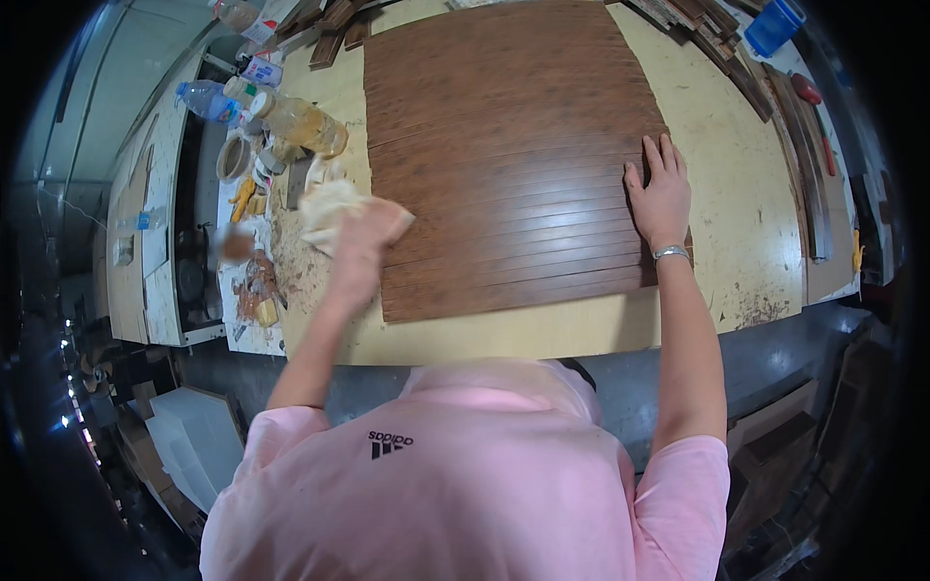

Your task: The person applies a liquid from a bottle onto a cloth and uses it to wipe and polish wood panels on a workbench.

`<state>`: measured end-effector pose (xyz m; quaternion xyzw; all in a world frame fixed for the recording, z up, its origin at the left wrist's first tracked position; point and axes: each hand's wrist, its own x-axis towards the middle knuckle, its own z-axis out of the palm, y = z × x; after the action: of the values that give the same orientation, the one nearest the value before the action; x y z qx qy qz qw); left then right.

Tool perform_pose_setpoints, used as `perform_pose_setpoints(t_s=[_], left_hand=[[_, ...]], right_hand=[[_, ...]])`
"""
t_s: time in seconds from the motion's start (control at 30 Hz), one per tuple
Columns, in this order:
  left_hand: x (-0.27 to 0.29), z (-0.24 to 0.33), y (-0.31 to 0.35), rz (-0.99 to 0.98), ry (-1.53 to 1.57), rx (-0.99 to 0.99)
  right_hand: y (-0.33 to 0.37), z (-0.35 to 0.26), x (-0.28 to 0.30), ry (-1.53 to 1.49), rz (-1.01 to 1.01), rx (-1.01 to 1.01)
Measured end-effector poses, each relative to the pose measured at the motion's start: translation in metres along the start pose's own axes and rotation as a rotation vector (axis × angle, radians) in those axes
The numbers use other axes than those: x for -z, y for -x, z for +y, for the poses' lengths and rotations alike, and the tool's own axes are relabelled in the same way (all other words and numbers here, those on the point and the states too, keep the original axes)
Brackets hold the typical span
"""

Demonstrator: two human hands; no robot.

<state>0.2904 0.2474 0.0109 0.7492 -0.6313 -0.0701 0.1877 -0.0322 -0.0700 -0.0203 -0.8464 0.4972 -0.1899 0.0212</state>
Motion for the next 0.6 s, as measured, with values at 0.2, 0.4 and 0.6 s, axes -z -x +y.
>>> perform_pose_setpoints(t_s=[0.2,0.4,0.6], left_hand=[[-0.002,-0.011,0.001,0.006,-0.005,0.126],[-0.010,0.040,0.025,-0.106,-0.145,-0.015],[-0.007,0.026,0.005,-0.038,-0.231,0.086]], right_hand=[[0.000,0.005,-0.003,0.008,0.016,0.017],[0.004,0.006,-0.008,0.001,0.004,0.022],[0.001,0.006,-0.007,0.028,-0.002,0.009]])
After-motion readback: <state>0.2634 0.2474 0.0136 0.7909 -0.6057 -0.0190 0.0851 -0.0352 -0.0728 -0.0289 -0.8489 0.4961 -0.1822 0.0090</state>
